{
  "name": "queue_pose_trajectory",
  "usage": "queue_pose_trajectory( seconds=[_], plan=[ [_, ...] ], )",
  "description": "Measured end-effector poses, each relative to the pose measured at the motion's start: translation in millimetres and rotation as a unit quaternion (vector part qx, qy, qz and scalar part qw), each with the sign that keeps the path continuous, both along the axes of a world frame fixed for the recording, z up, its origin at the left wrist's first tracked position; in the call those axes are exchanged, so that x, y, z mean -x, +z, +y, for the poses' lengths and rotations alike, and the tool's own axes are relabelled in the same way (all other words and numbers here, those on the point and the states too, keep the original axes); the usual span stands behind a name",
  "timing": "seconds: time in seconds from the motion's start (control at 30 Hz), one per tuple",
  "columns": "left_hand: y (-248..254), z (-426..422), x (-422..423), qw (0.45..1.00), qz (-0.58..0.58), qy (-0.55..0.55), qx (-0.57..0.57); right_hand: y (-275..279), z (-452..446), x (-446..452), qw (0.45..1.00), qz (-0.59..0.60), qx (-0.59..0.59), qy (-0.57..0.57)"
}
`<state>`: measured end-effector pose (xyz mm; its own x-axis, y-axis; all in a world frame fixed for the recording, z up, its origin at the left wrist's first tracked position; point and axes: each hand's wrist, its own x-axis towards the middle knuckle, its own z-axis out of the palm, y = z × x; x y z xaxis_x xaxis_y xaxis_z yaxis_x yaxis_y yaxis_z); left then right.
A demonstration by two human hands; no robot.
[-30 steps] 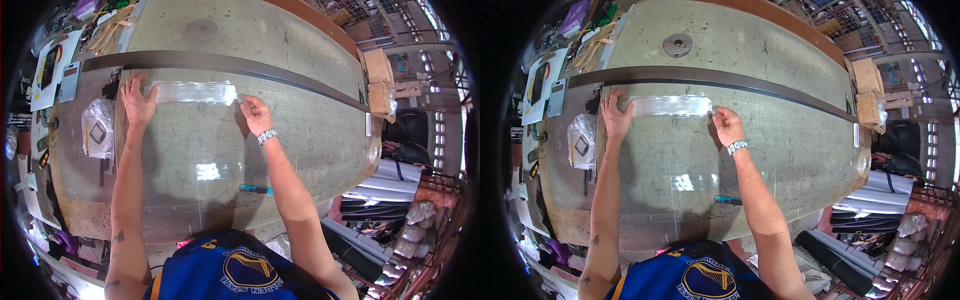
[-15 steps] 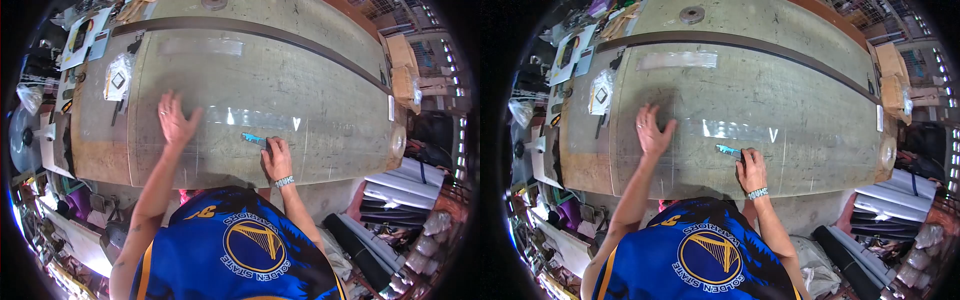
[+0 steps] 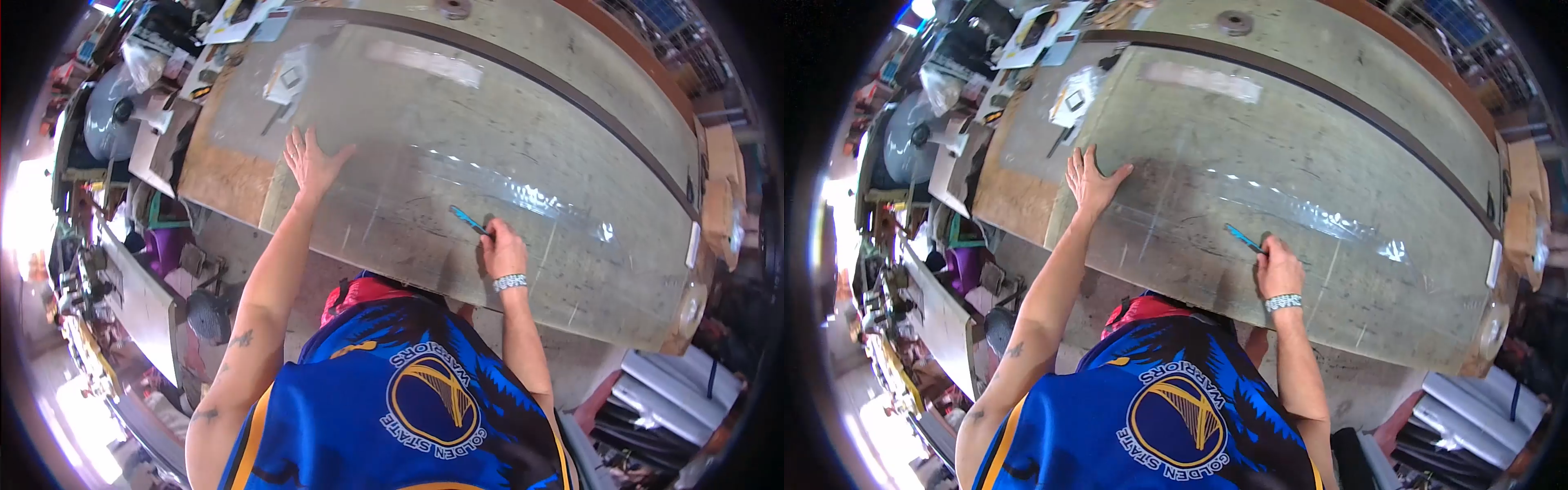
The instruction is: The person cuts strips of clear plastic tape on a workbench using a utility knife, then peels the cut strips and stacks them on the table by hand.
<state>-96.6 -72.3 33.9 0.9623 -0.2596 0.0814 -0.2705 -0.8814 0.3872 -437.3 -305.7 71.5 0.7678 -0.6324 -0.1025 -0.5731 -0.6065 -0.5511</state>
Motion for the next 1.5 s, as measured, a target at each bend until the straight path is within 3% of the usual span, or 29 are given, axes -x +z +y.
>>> queue_pose_trajectory(
  seconds=[0.07,0.17,0.23,0.37,0.47,0.53,0.57,0.67,1.0,1.1,1.23,1.3,1.37,1.5],
  plan=[
    [4,23,-17,0.999,-0.003,0.039,-0.007,-3,-5,1,1.0,-0.003,-0.025,-0.012],
    [10,51,-43,0.998,0.033,0.051,-0.006,0,-8,-1,0.985,-0.108,-0.133,-0.025],
    [12,61,-56,0.998,0.048,0.047,0.007,30,3,-12,0.978,-0.131,-0.157,-0.046],
    [8,78,-75,0.997,0.06,-0.003,0.057,14,23,-16,0.958,-0.21,-0.182,-0.065],
    [6,82,-82,0.993,0.057,-0.041,0.095,21,48,-28,0.937,-0.185,-0.251,-0.157],
    [-5,84,-89,0.991,0.045,-0.056,0.115,8,55,-29,0.941,-0.183,-0.228,-0.17],
    [-20,85,-91,0.99,-0.064,-0.064,0.11,2,58,-29,0.941,-0.18,-0.219,-0.186],
    [0,84,-92,0.988,0.045,-0.072,0.126,-6,59,-24,0.94,-0.151,-0.211,-0.222],
    [-7,87,-99,0.985,0.068,-0.068,0.147,-6,72,-28,0.945,-0.104,-0.16,-0.267],
    [-16,88,-100,0.985,-0.019,-0.084,0.151,-7,76,-30,0.944,-0.089,-0.155,-0.277],
    [-11,86,-104,0.991,0.0,-0.074,0.116,-3,80,-30,0.934,-0.01,-0.164,-0.316],
    [-2,84,-104,0.989,0.075,-0.07,0.105,-9,84,-30,0.915,-0.035,-0.2,-0.349],
    [-12,85,-106,0.991,0.027,-0.073,0.108,3,89,-41,0.921,-0.032,-0.19,-0.338],
    [-19,87,-110,0.987,0.016,-0.097,0.124,16,77,-90,0.955,-0.202,-0.092,-0.199]
  ],
)
